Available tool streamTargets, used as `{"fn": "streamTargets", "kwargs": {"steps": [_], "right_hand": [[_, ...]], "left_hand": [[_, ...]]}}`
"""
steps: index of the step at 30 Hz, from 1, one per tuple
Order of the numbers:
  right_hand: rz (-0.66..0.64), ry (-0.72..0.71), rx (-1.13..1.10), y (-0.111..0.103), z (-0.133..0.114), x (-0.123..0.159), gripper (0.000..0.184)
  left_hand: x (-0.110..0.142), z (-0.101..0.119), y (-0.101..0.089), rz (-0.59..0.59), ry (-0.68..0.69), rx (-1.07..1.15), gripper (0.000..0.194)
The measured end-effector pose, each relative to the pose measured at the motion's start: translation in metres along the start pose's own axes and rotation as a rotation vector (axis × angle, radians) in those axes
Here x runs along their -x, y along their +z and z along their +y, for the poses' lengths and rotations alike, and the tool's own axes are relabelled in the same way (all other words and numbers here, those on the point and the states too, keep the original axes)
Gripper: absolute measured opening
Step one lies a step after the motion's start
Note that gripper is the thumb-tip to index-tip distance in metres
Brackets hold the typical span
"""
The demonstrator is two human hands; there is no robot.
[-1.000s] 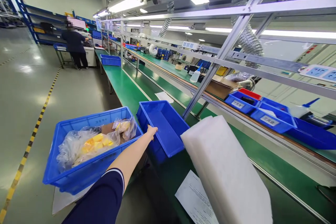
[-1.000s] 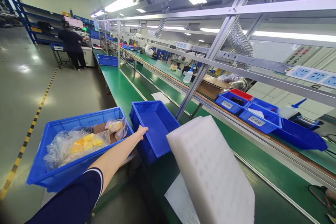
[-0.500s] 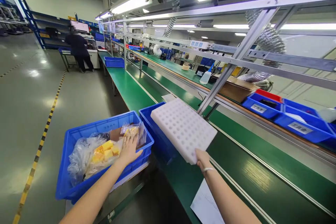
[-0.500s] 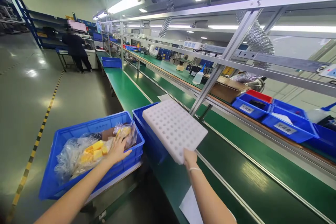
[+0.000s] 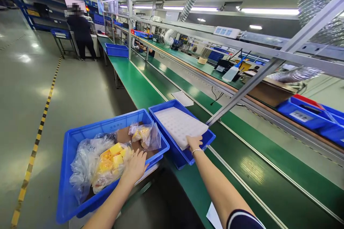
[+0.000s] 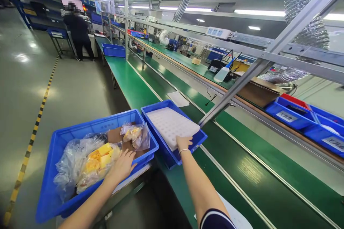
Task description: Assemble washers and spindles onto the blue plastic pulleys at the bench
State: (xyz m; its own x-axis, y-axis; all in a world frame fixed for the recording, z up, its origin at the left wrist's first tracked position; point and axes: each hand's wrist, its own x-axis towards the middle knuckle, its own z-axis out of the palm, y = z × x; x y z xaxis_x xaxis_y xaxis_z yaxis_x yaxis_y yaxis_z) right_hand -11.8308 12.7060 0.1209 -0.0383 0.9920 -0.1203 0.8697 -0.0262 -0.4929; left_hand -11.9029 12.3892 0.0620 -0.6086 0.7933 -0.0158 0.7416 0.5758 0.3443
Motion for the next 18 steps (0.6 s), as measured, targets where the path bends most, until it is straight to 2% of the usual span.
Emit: {"fn": "streamTargets", "kwargs": {"steps": [2, 4, 5, 8, 12, 15, 17, 18], "right_hand": [[0.077, -0.156, 0.021, -0.004, 0.01, 0.005, 0.093], [0.063, -0.274, 0.082, -0.003, 0.016, 0.006, 0.084], [0.014, -0.288, 0.116, 0.002, 0.017, 0.005, 0.077], [-0.208, -0.216, 0.186, 0.026, 0.014, -0.004, 0.065], [-0.352, -0.201, 0.216, 0.051, 0.016, -0.019, 0.066], [-0.31, -0.199, 0.189, 0.047, 0.026, -0.024, 0.077], [-0.19, -0.238, 0.17, 0.036, 0.03, -0.025, 0.078], [-0.11, -0.306, 0.177, 0.03, 0.03, -0.026, 0.076]], "left_hand": [[0.001, 0.001, 0.002, 0.002, 0.017, -0.007, 0.049], [0.001, 0.001, 0.007, -0.007, 0.023, -0.024, 0.048], [0.001, 0.001, 0.009, -0.014, 0.023, -0.034, 0.048], [0.001, -0.003, 0.013, -0.03, 0.026, -0.062, 0.046], [0.003, -0.01, 0.01, -0.041, 0.036, -0.084, 0.045], [0.004, -0.012, 0.005, -0.051, 0.029, -0.101, 0.044], [0.004, -0.012, 0.001, -0.059, 0.029, -0.108, 0.042], [0.003, -0.012, 0.0, -0.068, 0.028, -0.109, 0.042]]}}
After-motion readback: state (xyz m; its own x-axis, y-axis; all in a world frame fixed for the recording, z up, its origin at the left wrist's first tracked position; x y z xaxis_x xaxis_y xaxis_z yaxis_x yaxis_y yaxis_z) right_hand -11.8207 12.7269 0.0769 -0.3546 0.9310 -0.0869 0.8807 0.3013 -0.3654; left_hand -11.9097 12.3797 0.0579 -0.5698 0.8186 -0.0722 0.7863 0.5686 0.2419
